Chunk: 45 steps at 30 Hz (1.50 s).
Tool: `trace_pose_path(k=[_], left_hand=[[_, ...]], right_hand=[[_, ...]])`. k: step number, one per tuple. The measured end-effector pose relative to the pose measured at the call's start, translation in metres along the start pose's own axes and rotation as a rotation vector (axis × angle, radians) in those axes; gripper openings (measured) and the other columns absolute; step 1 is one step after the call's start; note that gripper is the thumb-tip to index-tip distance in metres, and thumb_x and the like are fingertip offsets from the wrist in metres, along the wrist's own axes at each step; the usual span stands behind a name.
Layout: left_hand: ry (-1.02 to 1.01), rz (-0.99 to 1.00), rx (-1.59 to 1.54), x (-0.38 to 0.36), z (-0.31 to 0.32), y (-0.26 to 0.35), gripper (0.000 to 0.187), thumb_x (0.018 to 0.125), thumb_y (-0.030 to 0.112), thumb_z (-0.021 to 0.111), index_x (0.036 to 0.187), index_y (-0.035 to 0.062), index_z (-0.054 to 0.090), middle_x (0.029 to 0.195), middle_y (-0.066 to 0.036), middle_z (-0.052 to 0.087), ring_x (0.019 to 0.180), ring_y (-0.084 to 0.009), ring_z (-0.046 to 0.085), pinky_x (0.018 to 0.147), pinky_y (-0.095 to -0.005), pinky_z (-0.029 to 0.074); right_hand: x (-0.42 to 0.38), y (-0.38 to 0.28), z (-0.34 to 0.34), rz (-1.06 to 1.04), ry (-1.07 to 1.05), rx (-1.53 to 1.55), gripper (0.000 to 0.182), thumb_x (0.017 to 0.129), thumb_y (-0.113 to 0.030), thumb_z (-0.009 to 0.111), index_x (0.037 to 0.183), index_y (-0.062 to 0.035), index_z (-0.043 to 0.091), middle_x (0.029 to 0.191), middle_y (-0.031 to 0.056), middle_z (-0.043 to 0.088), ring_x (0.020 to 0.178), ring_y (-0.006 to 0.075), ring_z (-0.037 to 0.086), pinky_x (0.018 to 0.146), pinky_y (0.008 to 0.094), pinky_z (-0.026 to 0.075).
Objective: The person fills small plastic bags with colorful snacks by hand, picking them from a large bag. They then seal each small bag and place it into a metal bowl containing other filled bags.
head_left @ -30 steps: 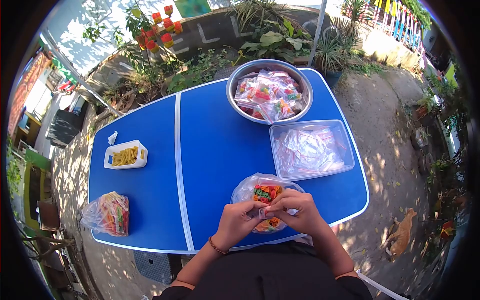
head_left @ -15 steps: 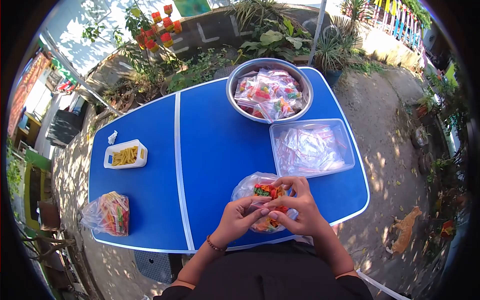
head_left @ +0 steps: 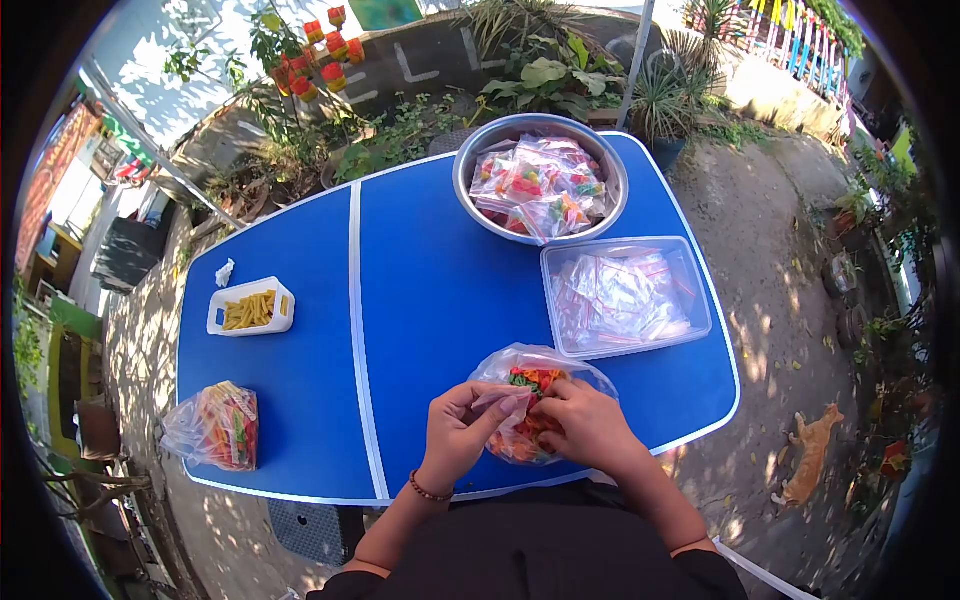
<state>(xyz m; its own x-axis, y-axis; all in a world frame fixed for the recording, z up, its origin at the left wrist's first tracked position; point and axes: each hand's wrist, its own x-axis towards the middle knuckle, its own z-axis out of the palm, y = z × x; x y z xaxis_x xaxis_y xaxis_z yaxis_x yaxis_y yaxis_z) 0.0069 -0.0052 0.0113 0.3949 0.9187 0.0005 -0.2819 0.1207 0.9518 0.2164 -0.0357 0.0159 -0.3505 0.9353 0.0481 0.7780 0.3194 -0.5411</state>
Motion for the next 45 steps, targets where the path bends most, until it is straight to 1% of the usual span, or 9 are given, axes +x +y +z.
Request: trace_pose_path(k=[6,10,15,21,27,33,37,39,45], left_hand=[[0.138,-0.037,-0.114,0.0,0.0,-0.009,0.017,0.099,0.009,0.064,0.112,-0.0023,0.065,0.113,-0.019,0.071,0.098,-0.022,0.073,0.086,-0.0336,0.06],[0.242,-0.148,-0.233,0.002,0.004,-0.006,0.022,0.098,0.014,0.065,0.115,-0.0007,0.062,0.112,-0.021,0.071,0.101,-0.0294,0.073,0.085,-0.0427,0.063],[0.212,-0.171,-0.165,0.002,0.001,-0.009,0.021,0.098,0.012,0.066,0.113,-0.0023,0.065,0.106,-0.019,0.073,0.095,-0.0249,0.074,0.085,-0.0377,0.062],[0.147,-0.133,-0.034,-0.003,0.001,-0.016,0.023,0.092,0.008,0.073,0.108,-0.0073,0.067,0.1,-0.017,0.074,0.09,-0.0181,0.073,0.08,-0.0305,0.062],[-0.048,-0.178,0.07,0.021,-0.008,-0.003,0.027,0.089,0.01,0.078,0.108,-0.0063,0.069,0.098,-0.015,0.075,0.089,-0.0144,0.073,0.076,-0.0259,0.06],[-0.274,-0.238,0.095,0.036,-0.01,-0.004,0.028,0.087,0.012,0.079,0.107,-0.0052,0.07,0.097,-0.013,0.075,0.085,-0.0118,0.073,0.069,-0.0216,0.058],[-0.327,-0.289,0.075,0.031,-0.005,-0.005,0.027,0.087,0.012,0.08,0.107,-0.004,0.071,0.095,-0.011,0.076,0.081,-0.0085,0.072,0.064,-0.0178,0.054],[-0.339,-0.266,0.084,0.029,-0.007,-0.012,0.029,0.086,0.008,0.08,0.11,-0.0038,0.07,0.088,-0.009,0.076,0.068,-0.0043,0.067,0.052,-0.0161,0.048],[-0.348,-0.256,0.03,0.026,-0.012,-0.017,0.03,0.087,0.007,0.079,0.113,-0.0041,0.07,0.091,-0.009,0.075,0.07,-0.0041,0.066,0.053,-0.0159,0.047]], right_hand=[[0.002,0.009,0.008,0.107,-0.113,-0.005,0.022,0.077,-0.009,0.072,0.098,-0.007,0.072,0.097,0.012,0.066,0.091,0.0329,0.067,0.078,0.042,0.056],[0.0,0.007,0.001,0.082,-0.019,0.079,0.018,0.077,-0.007,0.069,0.095,-0.0053,0.071,0.093,0.0135,0.066,0.088,0.033,0.067,0.076,0.042,0.056],[0.001,0.011,-0.005,-0.044,0.119,0.182,0.015,0.077,-0.003,0.071,0.093,-0.0024,0.071,0.092,0.0132,0.065,0.085,0.0303,0.067,0.075,0.0387,0.056],[-0.003,0.003,-0.011,0.067,0.244,0.545,0.014,0.081,0.003,0.074,0.095,-0.0009,0.073,0.095,0.0109,0.07,0.085,0.019,0.07,0.075,0.0281,0.056],[-0.016,0.011,0.005,0.192,0.412,0.816,0.018,0.086,0.005,0.07,0.104,0.0014,0.072,0.098,0.0115,0.072,0.087,0.0157,0.071,0.074,0.0278,0.058],[-0.023,-0.002,0.001,0.177,0.568,0.829,0.018,0.087,0.009,0.069,0.105,0.0054,0.069,0.095,0.0098,0.072,0.092,0.0132,0.069,0.082,0.0265,0.057],[-0.022,-0.003,-0.009,0.083,0.523,0.629,0.015,0.084,0.008,0.072,0.098,0.0018,0.072,0.092,0.0099,0.073,0.083,0.0143,0.069,0.074,0.026,0.055],[-0.016,-0.005,-0.015,0.004,0.48,0.548,0.014,0.082,0.006,0.074,0.094,-0.0008,0.074,0.091,0.0096,0.074,0.077,0.0152,0.068,0.067,0.0254,0.053],[-0.003,-0.003,-0.022,-0.097,0.369,0.296,0.013,0.078,-0.003,0.079,0.091,-0.0067,0.077,0.09,0.007,0.071,0.082,0.019,0.063,0.073,0.0315,0.05]])
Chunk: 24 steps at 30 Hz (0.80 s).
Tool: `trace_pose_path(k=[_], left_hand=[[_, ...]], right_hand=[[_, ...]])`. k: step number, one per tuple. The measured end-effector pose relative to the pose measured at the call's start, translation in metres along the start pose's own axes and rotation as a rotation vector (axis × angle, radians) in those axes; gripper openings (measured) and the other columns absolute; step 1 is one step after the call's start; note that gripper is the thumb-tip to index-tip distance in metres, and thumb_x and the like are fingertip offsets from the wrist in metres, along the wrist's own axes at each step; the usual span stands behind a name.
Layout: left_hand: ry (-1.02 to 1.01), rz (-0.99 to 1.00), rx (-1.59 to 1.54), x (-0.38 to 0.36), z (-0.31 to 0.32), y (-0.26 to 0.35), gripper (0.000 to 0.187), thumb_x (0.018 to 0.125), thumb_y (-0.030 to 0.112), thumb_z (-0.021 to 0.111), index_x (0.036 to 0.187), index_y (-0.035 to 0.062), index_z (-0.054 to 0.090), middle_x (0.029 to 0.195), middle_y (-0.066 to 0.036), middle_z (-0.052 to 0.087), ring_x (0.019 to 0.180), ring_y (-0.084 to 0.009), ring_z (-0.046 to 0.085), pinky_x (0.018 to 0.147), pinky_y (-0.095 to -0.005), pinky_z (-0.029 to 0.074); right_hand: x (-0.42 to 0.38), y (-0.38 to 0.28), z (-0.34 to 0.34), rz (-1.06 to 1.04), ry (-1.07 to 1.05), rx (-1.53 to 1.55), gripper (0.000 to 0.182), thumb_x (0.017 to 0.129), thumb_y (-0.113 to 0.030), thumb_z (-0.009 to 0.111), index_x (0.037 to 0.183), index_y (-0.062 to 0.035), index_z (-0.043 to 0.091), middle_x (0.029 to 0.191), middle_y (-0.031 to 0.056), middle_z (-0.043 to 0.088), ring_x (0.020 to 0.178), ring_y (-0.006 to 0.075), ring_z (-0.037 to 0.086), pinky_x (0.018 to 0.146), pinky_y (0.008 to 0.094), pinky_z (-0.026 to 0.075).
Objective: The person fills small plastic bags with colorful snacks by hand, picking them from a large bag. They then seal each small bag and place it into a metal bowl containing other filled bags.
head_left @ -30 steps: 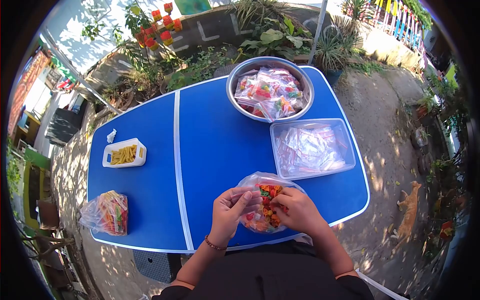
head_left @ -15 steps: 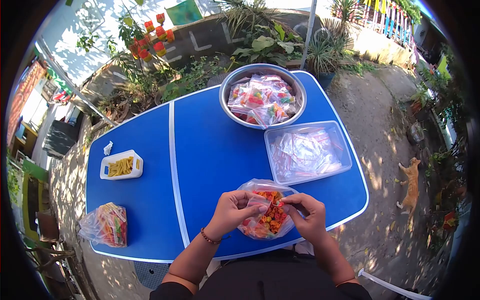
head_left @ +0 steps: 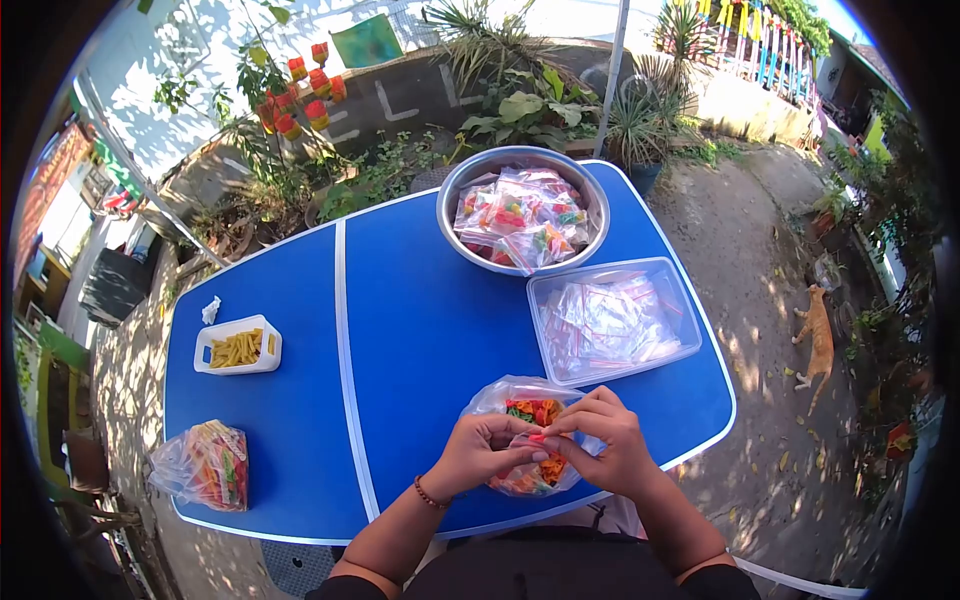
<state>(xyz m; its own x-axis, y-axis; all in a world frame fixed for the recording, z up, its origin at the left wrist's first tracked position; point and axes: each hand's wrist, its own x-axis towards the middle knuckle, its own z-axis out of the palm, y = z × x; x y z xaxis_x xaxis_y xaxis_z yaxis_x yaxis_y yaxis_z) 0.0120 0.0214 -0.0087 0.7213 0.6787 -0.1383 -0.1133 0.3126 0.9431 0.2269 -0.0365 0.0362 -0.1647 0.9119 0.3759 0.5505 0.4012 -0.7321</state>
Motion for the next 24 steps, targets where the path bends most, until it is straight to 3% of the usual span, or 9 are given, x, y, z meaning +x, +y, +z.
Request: trace_pose_path(k=[3,5,9,11,14,18,24], left_hand=[[0.017,0.019,-0.004,-0.002,0.0,0.0,0.03,0.09,0.011,0.077,0.115,-0.0035,0.069,0.095,-0.01,0.075,0.08,-0.0065,0.069,0.06,-0.0167,0.051],[0.026,0.013,0.013,-0.001,-0.004,-0.006,0.031,0.092,0.012,0.075,0.117,-0.0043,0.068,0.098,-0.011,0.075,0.086,-0.0098,0.071,0.067,-0.0193,0.056],[0.097,0.06,-0.077,-0.001,-0.002,-0.002,0.029,0.096,0.013,0.069,0.118,-0.0059,0.066,0.109,-0.017,0.072,0.099,-0.0183,0.071,0.085,-0.0318,0.06],[0.111,0.069,-0.146,0.001,-0.005,-0.003,0.025,0.098,0.009,0.065,0.117,-0.0059,0.065,0.115,-0.02,0.071,0.105,-0.0252,0.071,0.094,-0.04,0.059],[0.089,0.121,-0.232,0.0,-0.008,-0.006,0.024,0.101,0.011,0.06,0.119,-0.005,0.062,0.12,-0.023,0.068,0.108,-0.0285,0.07,0.097,-0.043,0.058],[0.111,0.18,-0.285,0.001,-0.009,-0.013,0.028,0.103,0.014,0.058,0.123,-0.0049,0.061,0.117,-0.021,0.069,0.109,-0.0259,0.07,0.096,-0.0402,0.058],[0.251,0.216,-0.321,0.0,-0.001,0.002,0.024,0.104,0.013,0.056,0.12,-0.0042,0.062,0.117,-0.022,0.069,0.108,-0.0283,0.07,0.092,-0.0397,0.06]], right_hand=[[0.001,-0.003,0.002,0.037,-0.051,0.044,0.011,0.082,-0.003,0.074,0.092,-0.0068,0.077,0.095,0.0083,0.067,0.085,0.02,0.061,0.079,0.0341,0.049],[-0.003,0.003,0.007,0.047,0.039,0.132,0.014,0.082,-0.002,0.072,0.096,-0.0049,0.076,0.097,0.0098,0.067,0.088,0.0209,0.062,0.08,0.0333,0.05],[-0.008,0.003,0.009,0.276,0.107,0.299,0.018,0.085,-0.003,0.07,0.103,-0.0018,0.073,0.097,0.0109,0.068,0.083,0.0189,0.064,0.076,0.0306,0.053],[-0.014,0.01,0.016,0.238,0.127,0.328,0.019,0.087,-0.003,0.068,0.105,-0.0002,0.071,0.096,0.0113,0.069,0.081,0.0185,0.066,0.073,0.0292,0.053],[-0.015,0.001,0.02,0.266,0.069,0.349,0.018,0.088,0.001,0.065,0.105,0.0017,0.068,0.095,0.0117,0.07,0.083,0.0187,0.068,0.073,0.0291,0.054],[-0.021,0.003,0.026,0.361,0.063,0.303,0.015,0.088,0.003,0.062,0.102,0.0016,0.067,0.096,0.0135,0.072,0.087,0.0204,0.07,0.075,0.0316,0.055],[-0.026,0.012,0.022,0.208,0.024,-0.02,0.016,0.084,0.002,0.065,0.098,-0.0023,0.069,0.091,0.0136,0.068,0.081,0.0298,0.068,0.073,0.0356,0.056]])
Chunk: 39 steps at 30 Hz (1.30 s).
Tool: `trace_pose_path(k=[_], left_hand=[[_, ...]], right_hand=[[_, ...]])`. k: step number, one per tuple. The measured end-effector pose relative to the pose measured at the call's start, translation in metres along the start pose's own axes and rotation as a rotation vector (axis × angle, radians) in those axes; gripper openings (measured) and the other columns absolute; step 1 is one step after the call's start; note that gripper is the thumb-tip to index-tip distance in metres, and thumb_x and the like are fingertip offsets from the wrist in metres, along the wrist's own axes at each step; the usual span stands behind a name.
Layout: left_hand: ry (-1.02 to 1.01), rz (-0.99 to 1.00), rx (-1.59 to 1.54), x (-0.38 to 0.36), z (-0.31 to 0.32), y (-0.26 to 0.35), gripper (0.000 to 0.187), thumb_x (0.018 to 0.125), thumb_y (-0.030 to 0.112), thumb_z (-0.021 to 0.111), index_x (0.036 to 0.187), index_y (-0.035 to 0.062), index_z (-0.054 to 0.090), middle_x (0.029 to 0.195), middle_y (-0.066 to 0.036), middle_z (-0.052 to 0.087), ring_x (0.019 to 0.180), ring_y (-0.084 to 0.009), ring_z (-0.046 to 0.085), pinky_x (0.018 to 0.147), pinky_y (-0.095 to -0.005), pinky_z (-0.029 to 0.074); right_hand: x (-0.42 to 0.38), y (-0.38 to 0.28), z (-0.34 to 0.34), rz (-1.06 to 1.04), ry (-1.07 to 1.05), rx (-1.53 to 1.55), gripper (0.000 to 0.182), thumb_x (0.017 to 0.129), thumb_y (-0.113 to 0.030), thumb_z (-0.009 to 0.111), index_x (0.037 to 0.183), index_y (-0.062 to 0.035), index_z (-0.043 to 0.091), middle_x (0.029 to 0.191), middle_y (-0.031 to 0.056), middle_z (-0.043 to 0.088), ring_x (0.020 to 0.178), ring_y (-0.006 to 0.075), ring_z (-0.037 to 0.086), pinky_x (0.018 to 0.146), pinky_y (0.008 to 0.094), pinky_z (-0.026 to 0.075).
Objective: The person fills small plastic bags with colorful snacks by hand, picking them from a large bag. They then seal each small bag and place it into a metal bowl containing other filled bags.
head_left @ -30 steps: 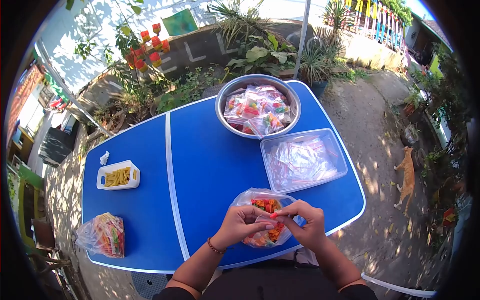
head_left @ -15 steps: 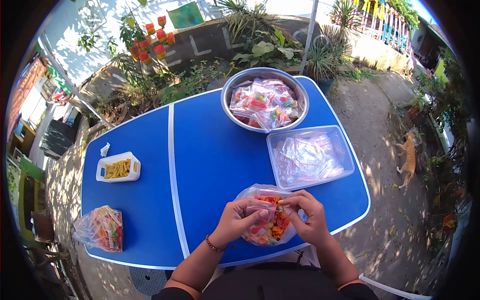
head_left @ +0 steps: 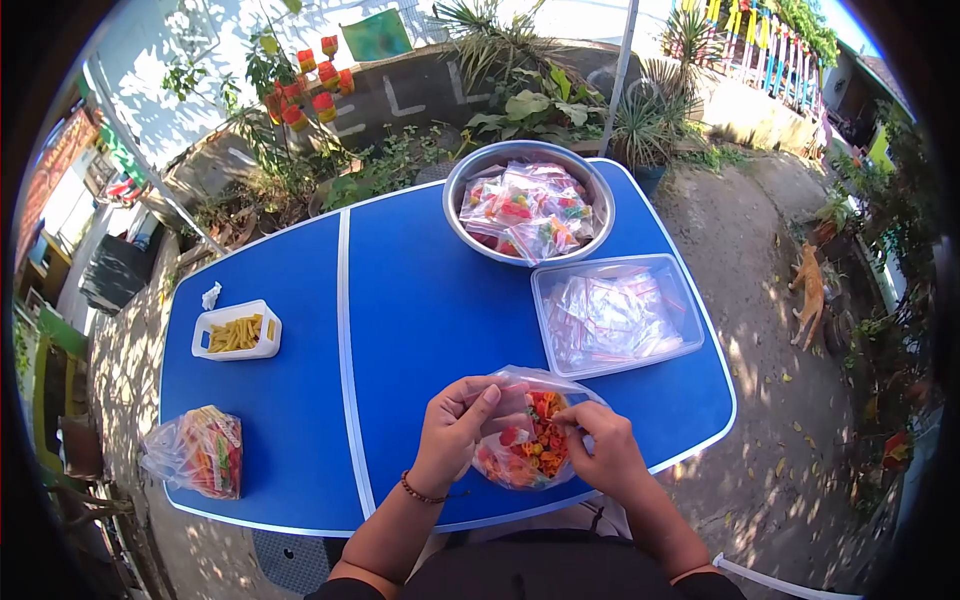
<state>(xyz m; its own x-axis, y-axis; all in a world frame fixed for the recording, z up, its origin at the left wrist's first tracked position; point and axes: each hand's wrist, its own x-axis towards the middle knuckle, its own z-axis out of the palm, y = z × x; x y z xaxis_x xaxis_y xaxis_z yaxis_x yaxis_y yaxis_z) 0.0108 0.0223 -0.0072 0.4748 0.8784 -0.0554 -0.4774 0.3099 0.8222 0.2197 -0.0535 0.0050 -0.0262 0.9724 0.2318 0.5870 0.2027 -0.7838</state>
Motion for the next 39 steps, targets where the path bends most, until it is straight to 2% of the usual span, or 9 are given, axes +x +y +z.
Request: trace_pose_path(k=[6,12,15,18,21,24,26,31,39], left_hand=[[0.133,0.067,0.008,-0.013,0.014,-0.01,0.024,0.104,0.012,0.055,0.12,-0.0045,0.061,0.117,-0.023,0.069,0.107,-0.0283,0.07,0.09,-0.0389,0.061],[0.199,0.054,0.096,-0.012,0.018,-0.014,0.026,0.103,0.013,0.058,0.121,-0.0056,0.061,0.114,-0.022,0.07,0.103,-0.0255,0.072,0.087,-0.0357,0.062],[0.172,0.052,0.167,-0.011,0.013,-0.02,0.026,0.1,0.013,0.062,0.118,-0.0057,0.064,0.109,-0.019,0.072,0.097,-0.0217,0.073,0.086,-0.0328,0.061],[0.101,0.069,0.249,-0.013,0.008,-0.027,0.025,0.096,0.014,0.07,0.112,-0.0052,0.068,0.101,-0.015,0.075,0.09,-0.0165,0.073,0.081,-0.0283,0.06],[0.049,0.076,0.458,-0.015,0.008,-0.03,0.026,0.089,0.016,0.079,0.107,-0.0018,0.073,0.092,-0.01,0.076,0.078,-0.0094,0.071,0.068,-0.0233,0.057],[0.008,0.19,0.791,-0.022,0.011,-0.032,0.026,0.083,0.015,0.083,0.106,0.0039,0.076,0.086,-0.006,0.077,0.068,-0.0056,0.068,0.059,-0.0218,0.053],[-0.025,0.366,0.918,-0.023,0.015,-0.033,0.028,0.08,0.014,0.085,0.106,0.008,0.077,0.085,-0.005,0.076,0.063,-0.0057,0.066,0.055,-0.0224,0.051],[-0.016,0.386,0.947,-0.026,0.013,-0.033,0.032,0.077,0.011,0.085,0.109,0.0098,0.076,0.087,-0.007,0.076,0.066,-0.0111,0.07,0.059,-0.0234,0.054],[-0.016,0.424,0.856,-0.022,0.014,-0.036,0.031,0.08,0.011,0.084,0.109,0.0061,0.075,0.094,-0.01,0.077,0.079,-0.015,0.075,0.069,-0.0258,0.058]], right_hand=[[-0.011,-0.003,0.014,-0.149,-0.131,-0.312,0.011,0.078,-0.013,0.074,0.087,-0.007,0.071,0.086,0.0086,0.063,0.081,0.0261,0.062,0.071,0.0384,0.053],[-0.007,-0.001,0.024,-0.184,-0.121,-0.447,0.013,0.075,-0.014,0.079,0.085,-0.0078,0.073,0.083,0.0063,0.062,0.078,0.026,0.061,0.068,0.0375,0.052],[-0.009,-0.001,0.019,-0.131,-0.057,-0.233,0.011,0.075,-0.009,0.076,0.085,-0.0057,0.072,0.086,0.0085,0.065,0.077,0.0282,0.063,0.07,0.0369,0.053],[-0.008,0.001,0.01,-0.102,0.03,-0.032,0.013,0.079,-0.007,0.074,0.091,-0.003,0.069,0.088,0.0111,0.067,0.079,0.0239,0.066,0.071,0.0359,0.054],[-0.011,-0.01,-0.001,0.132,0.127,0.259,0.009,0.083,0.001,0.069,0.091,0.0017,0.067,0.096,0.0129,0.07,0.081,0.0147,0.067,0.072,0.0272,0.053],[-0.011,-0.007,-0.002,0.033,0.247,0.394,0.01,0.084,0.002,0.07,0.093,0.0034,0.065,0.089,0.0114,0.07,0.081,0.0094,0.063,0.07,0.025,0.051],[-0.008,-0.012,-0.008,-0.096,0.194,0.277,0.014,0.079,0.002,0.075,0.092,-0.0009,0.069,0.088,0.008,0.071,0.078,0.0132,0.062,0.068,0.0246,0.049],[-0.003,-0.012,-0.008,-0.318,0.115,0.042,0.019,0.073,-0.002,0.081,0.091,-0.0077,0.075,0.095,0.0045,0.073,0.08,0.0188,0.059,0.069,0.0277,0.046],[-0.004,-0.021,-0.011,-0.235,0.069,-0.03,0.02,0.078,-0.004,0.075,0.097,-0.0095,0.076,0.1,0.0062,0.064,0.091,0.0224,0.055,0.077,0.0323,0.048]])
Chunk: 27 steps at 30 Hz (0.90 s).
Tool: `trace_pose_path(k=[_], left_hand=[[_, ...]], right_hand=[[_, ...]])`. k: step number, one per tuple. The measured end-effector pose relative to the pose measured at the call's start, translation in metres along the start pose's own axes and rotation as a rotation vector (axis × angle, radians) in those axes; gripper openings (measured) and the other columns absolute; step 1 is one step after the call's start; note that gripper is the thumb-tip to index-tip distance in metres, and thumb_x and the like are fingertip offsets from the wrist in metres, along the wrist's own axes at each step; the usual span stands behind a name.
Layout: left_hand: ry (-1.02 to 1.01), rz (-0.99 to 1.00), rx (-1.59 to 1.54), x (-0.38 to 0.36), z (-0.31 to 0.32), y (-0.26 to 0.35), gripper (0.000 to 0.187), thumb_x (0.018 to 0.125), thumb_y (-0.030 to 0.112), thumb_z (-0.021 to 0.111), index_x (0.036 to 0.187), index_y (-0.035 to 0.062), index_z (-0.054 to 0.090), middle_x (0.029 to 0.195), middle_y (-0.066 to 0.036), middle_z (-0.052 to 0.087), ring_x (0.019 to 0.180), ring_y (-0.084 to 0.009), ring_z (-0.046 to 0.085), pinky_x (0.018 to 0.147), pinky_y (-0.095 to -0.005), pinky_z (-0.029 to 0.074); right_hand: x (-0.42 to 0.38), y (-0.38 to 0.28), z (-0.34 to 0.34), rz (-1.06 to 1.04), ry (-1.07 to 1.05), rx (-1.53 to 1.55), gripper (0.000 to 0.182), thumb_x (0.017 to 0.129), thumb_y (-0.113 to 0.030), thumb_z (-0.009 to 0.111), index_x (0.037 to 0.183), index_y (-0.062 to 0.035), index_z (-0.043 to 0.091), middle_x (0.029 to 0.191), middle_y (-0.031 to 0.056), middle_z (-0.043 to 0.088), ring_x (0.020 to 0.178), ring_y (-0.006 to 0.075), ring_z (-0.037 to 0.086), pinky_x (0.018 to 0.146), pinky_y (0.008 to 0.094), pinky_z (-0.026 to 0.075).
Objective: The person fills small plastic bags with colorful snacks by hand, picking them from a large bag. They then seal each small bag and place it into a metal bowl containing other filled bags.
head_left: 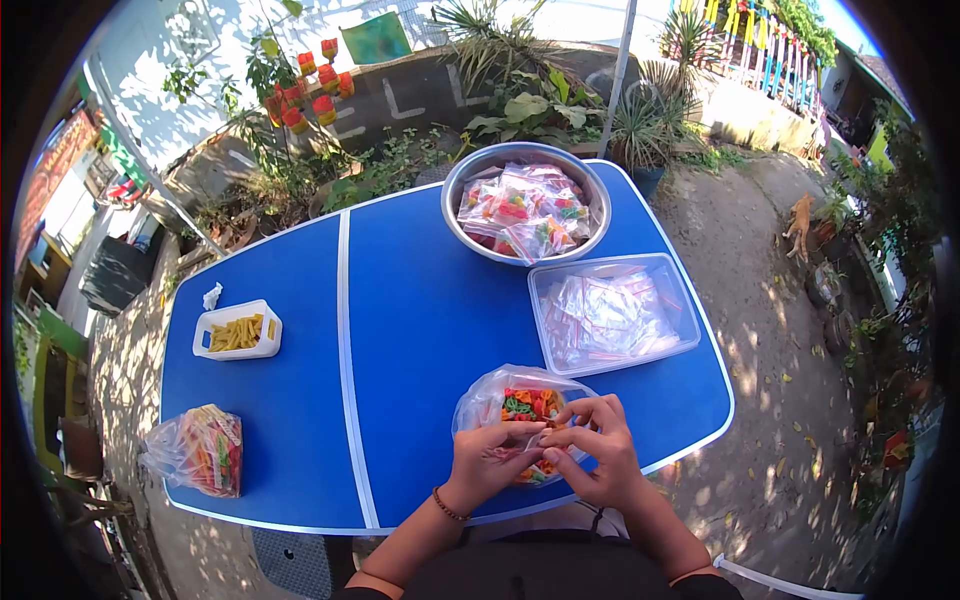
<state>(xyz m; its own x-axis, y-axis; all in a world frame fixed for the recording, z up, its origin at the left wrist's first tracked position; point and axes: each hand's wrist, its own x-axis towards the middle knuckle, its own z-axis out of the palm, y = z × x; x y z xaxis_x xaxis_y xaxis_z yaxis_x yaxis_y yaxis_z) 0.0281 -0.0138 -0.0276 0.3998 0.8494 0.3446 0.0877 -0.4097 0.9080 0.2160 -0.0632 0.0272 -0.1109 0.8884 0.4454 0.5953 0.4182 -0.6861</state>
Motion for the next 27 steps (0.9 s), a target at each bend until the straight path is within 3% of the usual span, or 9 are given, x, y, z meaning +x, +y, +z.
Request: trace_pose_path(k=[2,4,7,11,16,23,27], left_hand=[[0.002,0.026,-0.029,-0.001,0.001,-0.002,0.028,0.084,0.012,0.081,0.109,0.0035,0.074,0.094,-0.011,0.077,0.079,-0.0155,0.075,0.069,-0.027,0.059],[-0.003,-0.103,-0.202,-0.003,-0.002,-0.001,0.027,0.09,0.012,0.075,0.114,0.0019,0.068,0.101,-0.014,0.076,0.088,-0.0176,0.074,0.077,-0.0292,0.059],[0.075,-0.185,-0.504,-0.008,0.001,-0.018,0.026,0.098,0.012,0.066,0.119,0.0002,0.059,0.114,-0.016,0.07,0.104,-0.0185,0.07,0.086,-0.0294,0.057],[0.081,-0.217,-0.825,-0.004,0.0,-0.016,0.024,0.102,0.012,0.06,0.121,0.0006,0.052,0.127,-0.016,0.063,0.117,-0.0186,0.063,0.097,-0.0303,0.052],[0.078,-0.248,-0.703,-0.007,0.004,-0.018,0.028,0.103,0.011,0.058,0.127,-0.0018,0.052,0.125,-0.016,0.064,0.116,-0.0203,0.064,0.1,-0.0322,0.051],[0.011,-0.268,-0.637,-0.003,-0.001,-0.012,0.035,0.103,0.013,0.058,0.132,-0.0065,0.055,0.124,-0.019,0.067,0.116,-0.022,0.066,0.102,-0.0329,0.051],[0.016,-0.398,-0.806,0.006,-0.007,-0.005,0.035,0.104,0.016,0.056,0.13,-0.0072,0.057,0.121,-0.019,0.068,0.11,-0.0233,0.069,0.097,-0.0356,0.056]], right_hand=[[-0.001,-0.002,0.001,0.006,0.029,0.04,0.02,0.08,-0.003,0.072,0.1,-0.0074,0.075,0.1,0.0074,0.064,0.094,0.023,0.057,0.076,0.033,0.049],[-0.003,-0.001,0.007,0.061,0.125,0.163,0.02,0.083,-0.002,0.069,0.102,-0.005,0.073,0.099,0.0088,0.064,0.095,0.0236,0.059,0.076,0.0341,0.05],[-0.009,0.007,0.008,0.291,0.128,0.231,0.02,0.083,-0.001,0.066,0.103,-0.002,0.07,0.098,0.0121,0.065,0.096,0.0271,0.063,0.077,0.0358,0.052],[-0.013,0.021,0.012,0.211,-0.126,-0.026,0.016,0.083,-0.003,0.067,0.098,-0.0019,0.07,0.095,0.0141,0.064,0.09,0.0312,0.064,0.079,0.0382,0.053],[-0.01,0.011,0.019,0.228,-0.273,-0.258,0.017,0.079,-0.005,0.072,0.096,-0.0028,0.072,0.093,0.0137,0.06,0.09,0.0325,0.061,0.081,0.0408,0.053],[-0.013,0.022,0.02,0.175,-0.306,-0.195,0.019,0.077,-0.004,0.072,0.096,-0.0015,0.073,0.098,0.0153,0.058,0.094,0.0341,0.06,0.084,0.0421,0.052],[-0.015,0.026,0.021,0.14,-0.291,-0.204,0.015,0.078,0.0,0.07,0.092,-0.0003,0.071,0.098,0.0144,0.059,0.094,0.0349,0.06,0.083,0.0419,0.052]])
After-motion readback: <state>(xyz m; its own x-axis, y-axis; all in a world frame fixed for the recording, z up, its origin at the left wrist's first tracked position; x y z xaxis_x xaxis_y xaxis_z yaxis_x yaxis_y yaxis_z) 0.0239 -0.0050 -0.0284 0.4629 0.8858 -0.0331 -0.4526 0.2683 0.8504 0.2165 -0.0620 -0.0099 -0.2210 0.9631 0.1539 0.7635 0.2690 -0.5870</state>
